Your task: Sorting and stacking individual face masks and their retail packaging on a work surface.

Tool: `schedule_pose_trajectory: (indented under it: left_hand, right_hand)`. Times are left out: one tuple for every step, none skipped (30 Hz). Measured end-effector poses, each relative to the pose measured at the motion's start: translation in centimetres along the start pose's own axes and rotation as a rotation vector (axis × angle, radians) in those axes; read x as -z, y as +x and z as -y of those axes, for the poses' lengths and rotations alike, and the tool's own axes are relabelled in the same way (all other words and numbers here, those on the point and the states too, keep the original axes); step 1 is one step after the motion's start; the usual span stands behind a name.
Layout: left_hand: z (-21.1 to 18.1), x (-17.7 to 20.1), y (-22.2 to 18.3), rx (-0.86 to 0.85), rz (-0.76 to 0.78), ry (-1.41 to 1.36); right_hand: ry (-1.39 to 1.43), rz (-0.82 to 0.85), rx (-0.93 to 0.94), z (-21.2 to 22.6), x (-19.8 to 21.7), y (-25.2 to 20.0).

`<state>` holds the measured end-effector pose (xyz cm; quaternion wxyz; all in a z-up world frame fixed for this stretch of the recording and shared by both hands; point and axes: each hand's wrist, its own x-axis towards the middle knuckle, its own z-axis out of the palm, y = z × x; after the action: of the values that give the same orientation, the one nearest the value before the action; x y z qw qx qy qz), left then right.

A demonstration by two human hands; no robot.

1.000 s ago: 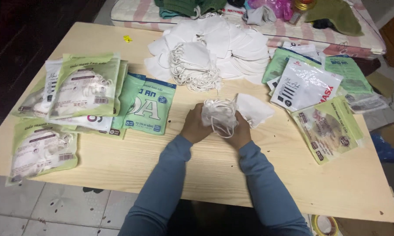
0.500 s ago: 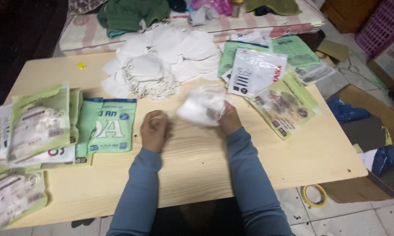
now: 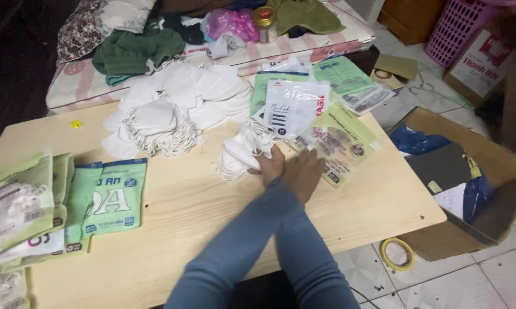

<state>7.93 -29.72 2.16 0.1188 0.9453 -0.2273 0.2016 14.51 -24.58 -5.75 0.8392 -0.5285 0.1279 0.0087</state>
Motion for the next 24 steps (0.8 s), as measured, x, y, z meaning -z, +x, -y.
schedule_pose_trajectory:
  left_hand:
    - [-0.5,-1.4,0.6,-0.052,0.077,0.186]
    - [-1.0,-2.8,1.2,-0.106,0.156,0.373]
    - [-1.2,-3.7,1.5,-0.11,0.153,0.37]
    - [-1.4,-4.6,1.9,-0.113,0.158,0.319]
    - [-1.5,-5.4,2.1,-0.118,0.164,0.267]
    - [-0.8,-7.5,2.7,-0.116,0.165,0.266]
    - [-0.1,-9.5,3.2,-0.146,0.115,0.292]
    - [0.7,-11.5,3.7,-0.172,0.066,0.319]
    - [0.5,-11.3,3.6,-0.166,0.068,0.319]
    - [0.5,-11.2,3.4,-0.16,0.08,0.301]
    - [0.4,-11.0,3.1,-0.153,0.092,0.283]
    - [0.1,-8.8,2.4,-0.146,0.097,0.284]
    - [-0.3,-6.7,1.6,-0.152,-0.021,0.082]
    - [-0.4,-4.3,1.4,-0.158,-0.146,-0.113]
    - [-1.2,0.6,0.2,-0.151,-0.15,-0.105]
    - [-2.0,5.5,-1.0,0.038,-0.204,-0.087]
    - [-2.8,10.3,-2.4,0.227,-0.258,-0.068]
    - [-0.9,10.0,-4.6,0.244,-0.259,-0.061]
    - [0.9,9.8,-6.9,0.148,-0.442,-0.267]
    - [2.9,9.5,-9.2,0.05,-0.631,-0.468]
    - [4.4,11.7,-11.7,0.068,-0.64,-0.455]
    - [6.0,13.9,-14.3,0.195,-0.591,-0.649]
    - [7.4,16.1,-17.1,0.322,-0.54,-0.842]
    - [9.3,15.8,-19.5,0.34,-0.552,-0.834]
  right_hand:
    - [0.029,-0.014,0.008,0.2,0.1,0.0]
    - [0.06,-0.031,0.015,0.5,0.1,0.0]
    - [0.06,-0.034,0.02,1.0,0.2,-0.1]
    - [0.069,-0.078,0.047,1.4,0.1,-0.2]
    - [0.079,-0.121,0.074,1.9,0.1,-0.3]
    - [0.077,-0.122,0.072,1.4,0.3,0.3]
    - [0.086,-0.146,0.071,0.9,0.6,0.9]
    - [0.094,-0.166,0.067,0.4,0.8,1.4]
    - [0.091,-0.162,0.064,0.6,0.7,1.2]
    - [0.065,-0.154,0.075,0.8,0.6,1.0]
    - [0.04,-0.146,0.086,1.0,0.4,0.7]
    - [0.038,-0.141,0.079,1.0,0.5,0.6]
    - [0.031,-0.148,0.09,1.0,0.6,0.4]
    - [0.026,-0.149,0.107,1.3,0.3,0.5]
    - [0.026,-0.138,0.106,1.2,-0.1,0.9]
    - [0.004,-0.214,0.142,0.9,-0.5,1.3]
    - [-0.017,-0.29,0.179,0.6,-1.1,1.6]
    - [-0.024,-0.276,0.17,0.1,-1.1,1.8]
    - [-0.06,-0.397,0.216,-0.6,-1.3,2.0]
    - [-0.099,-0.511,0.264,-1.1,-1.6,2.3]
    - [-0.108,-0.49,0.259,-3.4,0.5,5.1]
    - [-0.375,-0.623,0.607,-5.8,2.4,7.9]
    - [-0.639,-0.737,0.965,-8.2,4.1,10.7]
    - [-0.643,-0.714,0.963,-6.7,5.1,8.9]
